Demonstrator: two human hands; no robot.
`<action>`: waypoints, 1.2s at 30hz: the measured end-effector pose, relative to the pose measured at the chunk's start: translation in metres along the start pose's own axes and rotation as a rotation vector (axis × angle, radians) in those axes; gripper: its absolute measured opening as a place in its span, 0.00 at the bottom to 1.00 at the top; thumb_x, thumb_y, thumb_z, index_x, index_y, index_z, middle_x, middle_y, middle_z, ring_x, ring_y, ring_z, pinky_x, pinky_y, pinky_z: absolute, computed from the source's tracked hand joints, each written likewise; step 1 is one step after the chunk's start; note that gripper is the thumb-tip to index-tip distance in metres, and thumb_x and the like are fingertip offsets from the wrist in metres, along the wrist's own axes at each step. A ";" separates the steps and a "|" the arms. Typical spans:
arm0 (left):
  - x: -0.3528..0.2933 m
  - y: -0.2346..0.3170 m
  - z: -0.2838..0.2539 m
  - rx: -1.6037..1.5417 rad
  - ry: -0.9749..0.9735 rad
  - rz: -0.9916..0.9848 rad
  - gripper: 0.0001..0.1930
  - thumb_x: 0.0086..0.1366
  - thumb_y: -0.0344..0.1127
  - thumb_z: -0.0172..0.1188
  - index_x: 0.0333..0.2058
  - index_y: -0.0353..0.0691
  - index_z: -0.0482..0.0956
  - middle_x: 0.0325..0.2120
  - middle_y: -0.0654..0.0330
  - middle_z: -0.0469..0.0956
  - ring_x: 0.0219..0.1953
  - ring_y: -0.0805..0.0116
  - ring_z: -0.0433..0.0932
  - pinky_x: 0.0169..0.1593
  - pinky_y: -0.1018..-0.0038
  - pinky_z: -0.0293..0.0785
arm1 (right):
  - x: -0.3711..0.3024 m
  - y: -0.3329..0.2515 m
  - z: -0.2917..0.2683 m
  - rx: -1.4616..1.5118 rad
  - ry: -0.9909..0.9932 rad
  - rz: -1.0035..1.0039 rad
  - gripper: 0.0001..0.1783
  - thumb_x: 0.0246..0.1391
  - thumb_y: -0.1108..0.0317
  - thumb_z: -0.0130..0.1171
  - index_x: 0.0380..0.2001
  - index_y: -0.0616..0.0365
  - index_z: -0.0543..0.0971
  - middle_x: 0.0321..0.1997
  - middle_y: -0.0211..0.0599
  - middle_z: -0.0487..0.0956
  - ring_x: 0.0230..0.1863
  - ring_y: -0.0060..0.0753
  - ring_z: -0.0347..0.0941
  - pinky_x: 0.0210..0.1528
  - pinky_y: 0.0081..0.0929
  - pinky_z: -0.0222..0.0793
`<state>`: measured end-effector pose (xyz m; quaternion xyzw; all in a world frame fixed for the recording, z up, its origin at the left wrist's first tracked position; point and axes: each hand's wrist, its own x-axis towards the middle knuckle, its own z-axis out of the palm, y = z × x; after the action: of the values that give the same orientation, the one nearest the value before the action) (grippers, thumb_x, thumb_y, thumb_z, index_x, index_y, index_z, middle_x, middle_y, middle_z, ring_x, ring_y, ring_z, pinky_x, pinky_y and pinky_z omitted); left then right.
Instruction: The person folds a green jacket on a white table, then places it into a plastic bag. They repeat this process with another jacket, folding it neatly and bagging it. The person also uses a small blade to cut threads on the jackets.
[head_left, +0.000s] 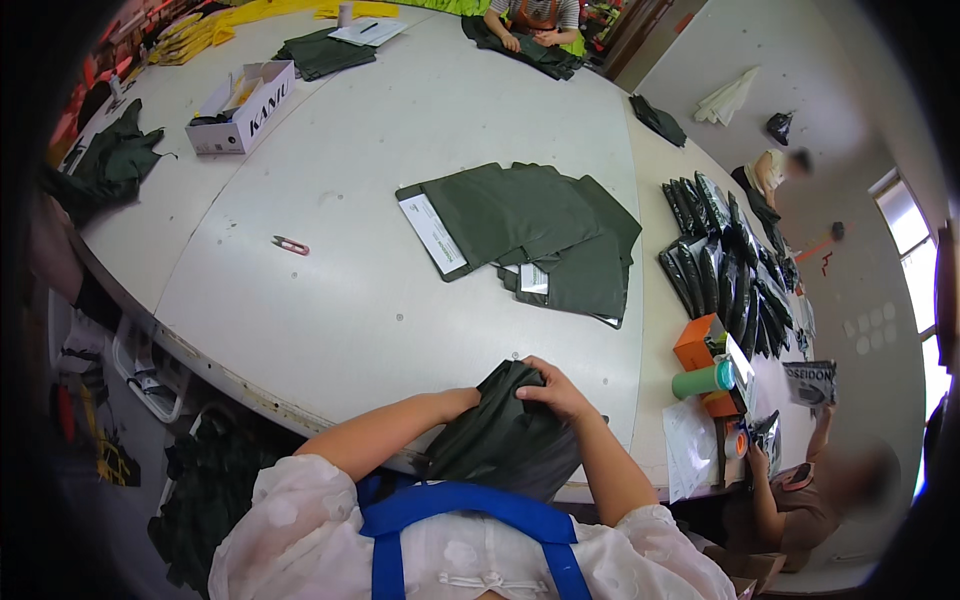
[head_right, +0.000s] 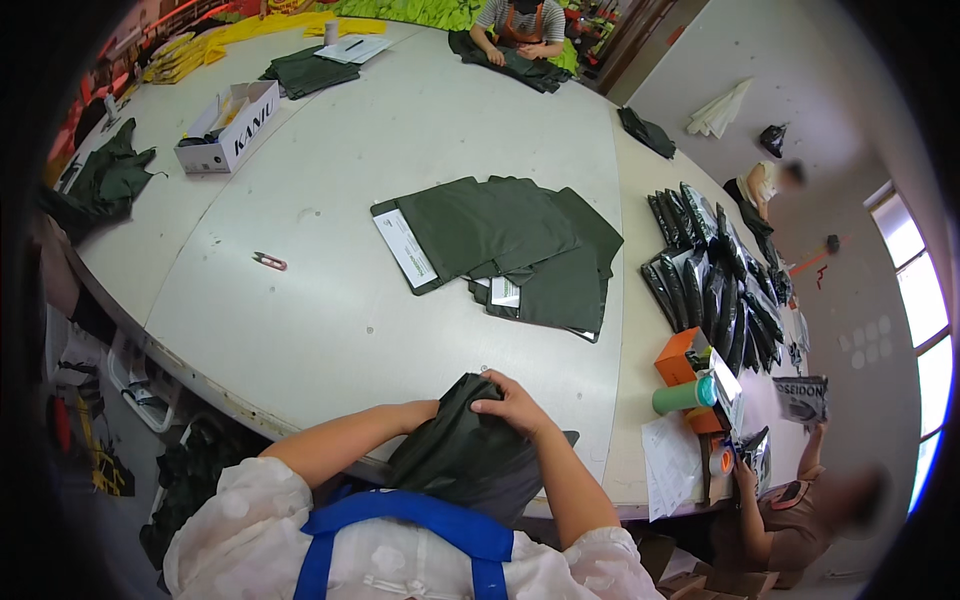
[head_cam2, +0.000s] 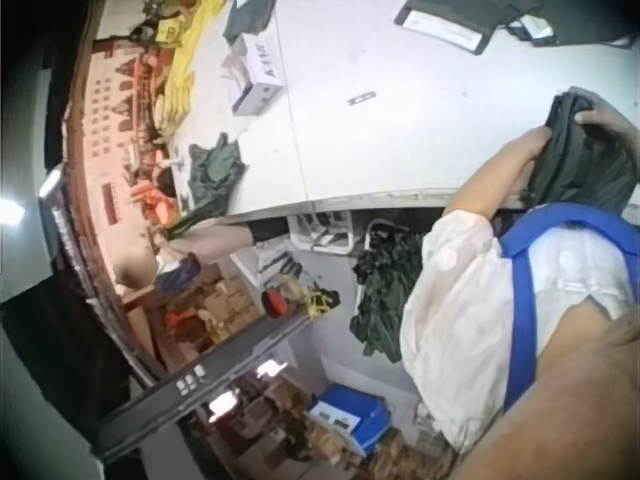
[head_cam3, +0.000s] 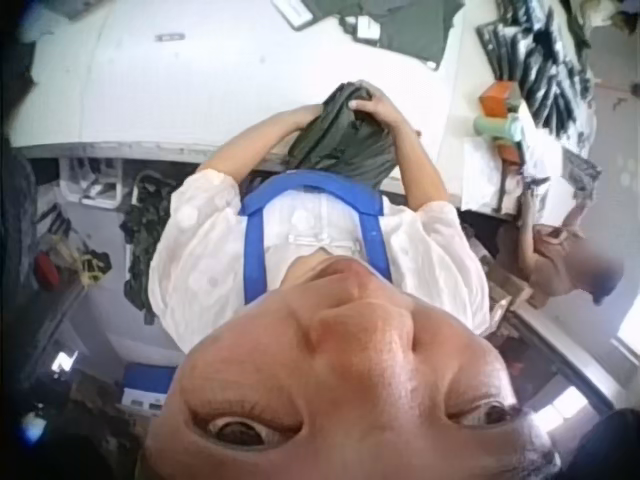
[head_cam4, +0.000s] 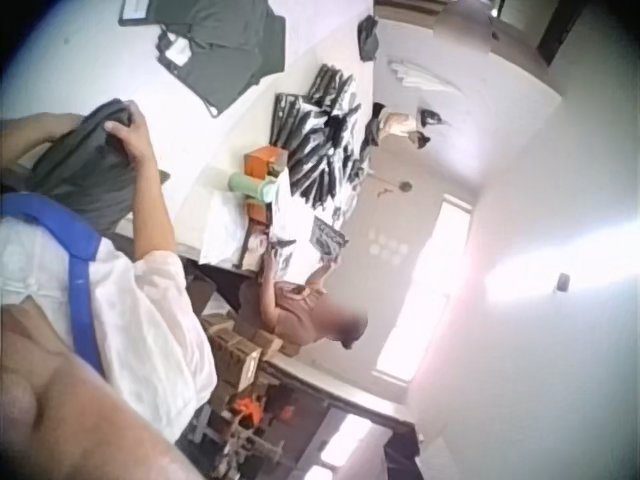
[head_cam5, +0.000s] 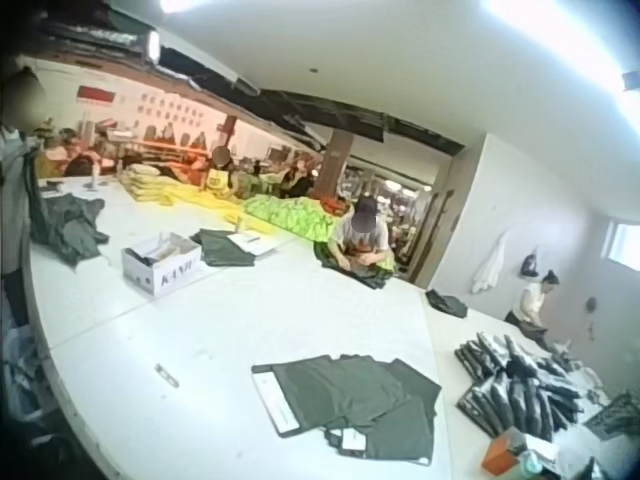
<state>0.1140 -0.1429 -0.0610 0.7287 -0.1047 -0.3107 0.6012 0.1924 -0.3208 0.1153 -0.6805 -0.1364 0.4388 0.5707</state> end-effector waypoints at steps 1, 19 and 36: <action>0.001 0.003 -0.001 0.298 -0.045 0.121 0.17 0.62 0.37 0.48 0.43 0.33 0.78 0.37 0.46 0.80 0.39 0.57 0.80 0.44 0.66 0.73 | -0.001 0.006 0.001 -0.033 0.002 0.008 0.21 0.43 0.69 0.67 0.41 0.56 0.73 0.34 0.26 0.75 0.38 0.19 0.71 0.46 0.21 0.67; -0.058 0.087 0.034 -0.148 0.767 -0.089 0.08 0.60 0.34 0.59 0.36 0.39 0.74 0.30 0.48 0.78 0.35 0.51 0.78 0.41 0.65 0.73 | 0.007 0.019 -0.016 -0.301 0.066 0.017 0.21 0.56 0.62 0.57 0.53 0.55 0.73 0.49 0.36 0.76 0.54 0.30 0.68 0.57 0.28 0.61; -0.039 0.067 0.004 0.339 0.979 0.069 0.06 0.56 0.35 0.59 0.31 0.41 0.76 0.26 0.52 0.78 0.30 0.51 0.77 0.34 0.60 0.74 | 0.003 0.023 0.037 -1.611 0.215 -0.492 0.16 0.40 0.66 0.60 0.37 0.47 0.76 0.42 0.27 0.74 0.54 0.40 0.67 0.46 0.40 0.64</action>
<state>0.0964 -0.1425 0.0140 0.8720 0.1159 0.1082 0.4630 0.1589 -0.3016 0.0944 -0.8680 -0.4965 0.0041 0.0006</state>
